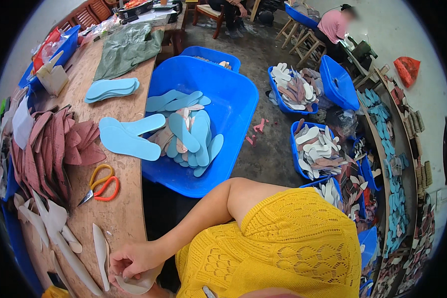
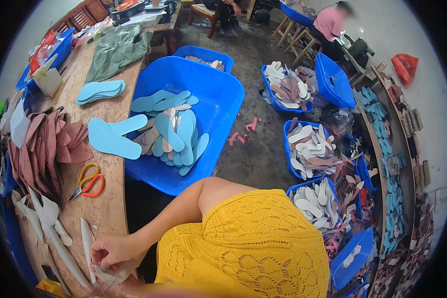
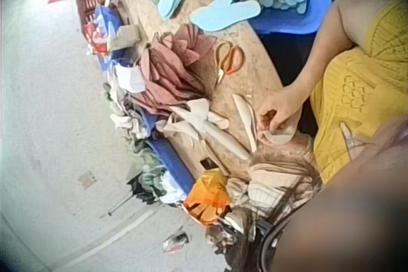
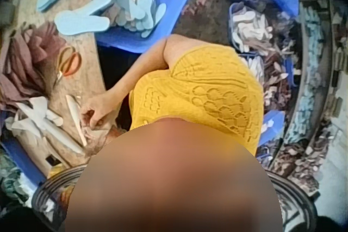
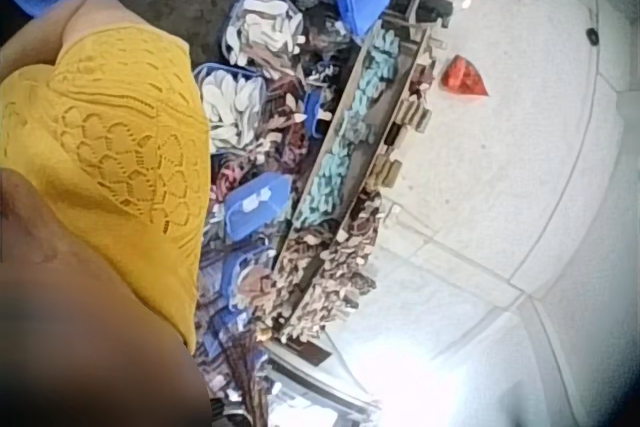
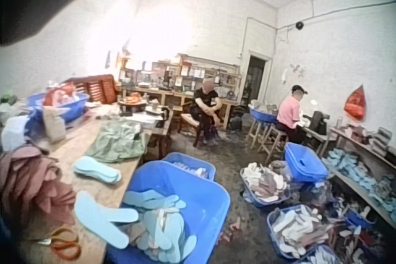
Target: The person is inspecting and sorting various shoe insoles and components at a workbench.
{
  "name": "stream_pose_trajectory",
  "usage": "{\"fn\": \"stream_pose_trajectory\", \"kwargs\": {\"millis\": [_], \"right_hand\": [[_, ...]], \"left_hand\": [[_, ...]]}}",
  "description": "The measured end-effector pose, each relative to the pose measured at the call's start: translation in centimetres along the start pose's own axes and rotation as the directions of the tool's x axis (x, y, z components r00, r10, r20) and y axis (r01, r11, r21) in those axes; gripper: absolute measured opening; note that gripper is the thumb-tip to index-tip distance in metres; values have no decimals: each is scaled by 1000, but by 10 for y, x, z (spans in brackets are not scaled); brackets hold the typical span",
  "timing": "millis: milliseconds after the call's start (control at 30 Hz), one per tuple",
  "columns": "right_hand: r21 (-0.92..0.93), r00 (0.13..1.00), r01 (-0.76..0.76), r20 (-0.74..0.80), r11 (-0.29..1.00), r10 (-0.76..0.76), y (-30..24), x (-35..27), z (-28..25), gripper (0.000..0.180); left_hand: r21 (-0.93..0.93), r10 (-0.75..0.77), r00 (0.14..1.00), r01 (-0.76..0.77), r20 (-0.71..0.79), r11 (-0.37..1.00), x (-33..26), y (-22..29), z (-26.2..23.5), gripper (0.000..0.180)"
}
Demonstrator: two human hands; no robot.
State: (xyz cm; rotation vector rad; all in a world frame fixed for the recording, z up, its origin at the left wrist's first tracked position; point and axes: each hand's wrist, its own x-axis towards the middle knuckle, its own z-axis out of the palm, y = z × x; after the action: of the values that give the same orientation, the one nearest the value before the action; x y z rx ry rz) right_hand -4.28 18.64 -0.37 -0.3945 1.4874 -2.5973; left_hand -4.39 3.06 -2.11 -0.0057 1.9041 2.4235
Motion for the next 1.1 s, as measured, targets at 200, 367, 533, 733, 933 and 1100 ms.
{"fn": "stream_pose_trajectory", "kwargs": {"millis": [200,367,533,733,933,1100], "right_hand": [[-76,999,37,19,996,-36,-1,3,0,6],[-283,981,183,109,941,-158,6,4,-5,10],[-361,965,261,65,895,-255,2,6,-5,13],[-282,958,287,89,915,-273,0,9,-4,12],[-114,981,178,99,978,-167,3,9,-7,9],[-424,795,602,235,677,-559,11,10,-12,11]], "left_hand": [[-2,13,999,-13,-37,1000,-2,0,-7,34],[-21,31,997,-32,-70,999,-6,-1,-13,35],[-30,40,995,-43,-86,999,-9,0,-16,36],[-34,46,997,-49,-68,998,-6,1,-16,37],[-33,37,998,-39,-54,999,-6,-1,-16,38],[-28,35,998,-36,-45,999,-5,0,-16,39]]}}
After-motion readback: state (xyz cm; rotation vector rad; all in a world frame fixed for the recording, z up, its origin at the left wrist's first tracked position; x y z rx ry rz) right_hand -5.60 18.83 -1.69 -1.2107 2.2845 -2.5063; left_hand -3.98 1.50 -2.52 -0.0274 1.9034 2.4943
